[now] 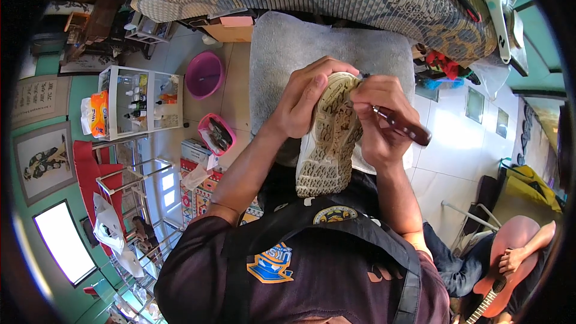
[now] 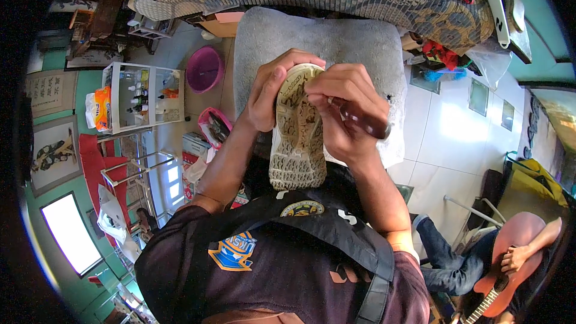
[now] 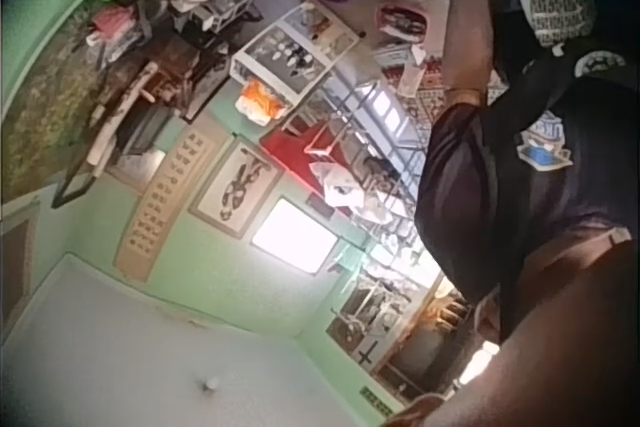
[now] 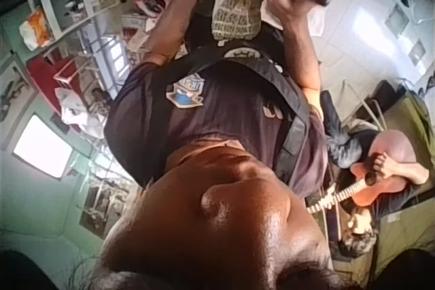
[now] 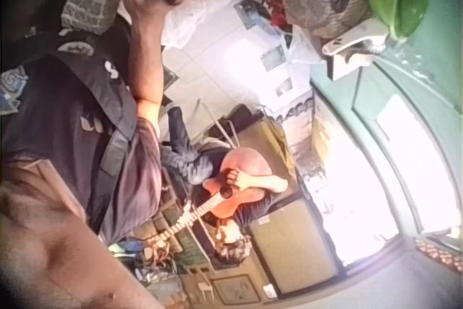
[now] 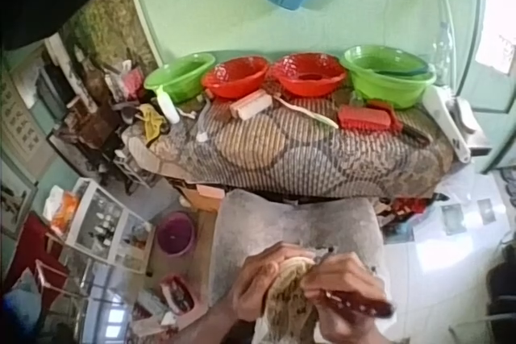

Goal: Repairing the sole of a sneaker using a hand tool to work on the texture.

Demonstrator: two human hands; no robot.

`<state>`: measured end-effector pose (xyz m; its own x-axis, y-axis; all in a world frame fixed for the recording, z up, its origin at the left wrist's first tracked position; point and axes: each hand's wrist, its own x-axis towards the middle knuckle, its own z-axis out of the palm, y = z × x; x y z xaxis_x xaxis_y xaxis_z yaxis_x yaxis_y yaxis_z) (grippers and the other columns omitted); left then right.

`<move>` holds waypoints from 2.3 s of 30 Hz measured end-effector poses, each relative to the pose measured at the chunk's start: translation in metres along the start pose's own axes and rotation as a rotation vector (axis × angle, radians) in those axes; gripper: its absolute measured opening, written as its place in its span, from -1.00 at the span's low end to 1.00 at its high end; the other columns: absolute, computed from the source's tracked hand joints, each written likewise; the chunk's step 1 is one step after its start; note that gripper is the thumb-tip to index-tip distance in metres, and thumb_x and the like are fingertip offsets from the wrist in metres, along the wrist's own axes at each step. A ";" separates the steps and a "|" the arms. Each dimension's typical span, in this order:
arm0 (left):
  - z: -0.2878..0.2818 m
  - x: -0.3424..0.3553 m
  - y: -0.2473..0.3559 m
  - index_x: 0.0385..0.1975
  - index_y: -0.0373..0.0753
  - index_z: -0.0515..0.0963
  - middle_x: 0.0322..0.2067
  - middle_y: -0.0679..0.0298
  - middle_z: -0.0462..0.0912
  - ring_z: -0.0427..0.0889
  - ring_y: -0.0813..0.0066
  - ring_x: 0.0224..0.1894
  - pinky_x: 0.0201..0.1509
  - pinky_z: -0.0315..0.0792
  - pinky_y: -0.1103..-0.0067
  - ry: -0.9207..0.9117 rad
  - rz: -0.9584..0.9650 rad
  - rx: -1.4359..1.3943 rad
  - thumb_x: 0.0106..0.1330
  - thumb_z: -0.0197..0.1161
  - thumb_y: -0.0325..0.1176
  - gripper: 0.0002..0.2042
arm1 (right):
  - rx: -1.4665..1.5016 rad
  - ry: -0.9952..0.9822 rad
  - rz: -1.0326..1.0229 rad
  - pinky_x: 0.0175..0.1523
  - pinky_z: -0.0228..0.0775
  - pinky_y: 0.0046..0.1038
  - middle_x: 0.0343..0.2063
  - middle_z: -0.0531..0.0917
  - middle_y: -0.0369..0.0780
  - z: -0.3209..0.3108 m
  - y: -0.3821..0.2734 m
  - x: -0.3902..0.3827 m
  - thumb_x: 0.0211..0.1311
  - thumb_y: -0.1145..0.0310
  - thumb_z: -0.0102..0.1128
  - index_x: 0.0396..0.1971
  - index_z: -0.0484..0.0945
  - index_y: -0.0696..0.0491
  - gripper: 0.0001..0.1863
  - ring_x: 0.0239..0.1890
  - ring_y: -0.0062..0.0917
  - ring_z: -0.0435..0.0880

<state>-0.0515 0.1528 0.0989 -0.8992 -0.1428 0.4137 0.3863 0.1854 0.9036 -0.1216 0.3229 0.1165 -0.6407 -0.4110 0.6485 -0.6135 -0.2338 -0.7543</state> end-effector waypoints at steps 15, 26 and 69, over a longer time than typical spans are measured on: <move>-0.001 -0.003 -0.005 0.10 -0.48 0.59 -0.08 0.05 0.71 0.70 0.36 -0.07 0.08 0.51 0.48 -0.060 -0.102 -0.001 0.65 -0.31 0.02 -0.35 | -0.014 -0.075 0.050 -0.02 0.53 -0.33 -0.34 0.78 -0.28 -0.002 -0.007 -0.005 0.04 0.61 0.48 -0.31 0.77 0.10 -0.82 -0.14 -0.30 0.68; 0.004 -0.005 -0.006 0.01 -0.45 0.62 -0.16 0.00 0.71 0.70 0.24 -0.12 0.05 0.51 0.39 0.016 -0.101 -0.071 0.66 -0.21 -0.14 -0.49 | 0.063 -0.074 0.101 -0.02 0.57 -0.34 -0.35 0.78 -0.25 -0.005 -0.006 -0.006 -0.03 0.67 0.44 -0.31 0.75 0.12 -0.77 -0.13 -0.28 0.73; -0.002 -0.006 -0.007 0.12 -0.44 0.59 -0.11 0.09 0.72 0.69 0.39 -0.09 0.06 0.52 0.49 -0.035 -0.131 0.027 0.65 -0.33 0.06 -0.33 | 0.041 -0.139 0.089 0.02 0.52 -0.30 -0.40 0.77 -0.23 -0.002 -0.004 -0.008 0.02 0.61 0.48 -0.34 0.76 0.11 -0.82 -0.19 -0.30 0.73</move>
<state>-0.0482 0.1509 0.0901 -0.9484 -0.1332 0.2879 0.2600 0.1932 0.9461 -0.1150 0.3293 0.1149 -0.6195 -0.5492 0.5609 -0.5361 -0.2260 -0.8133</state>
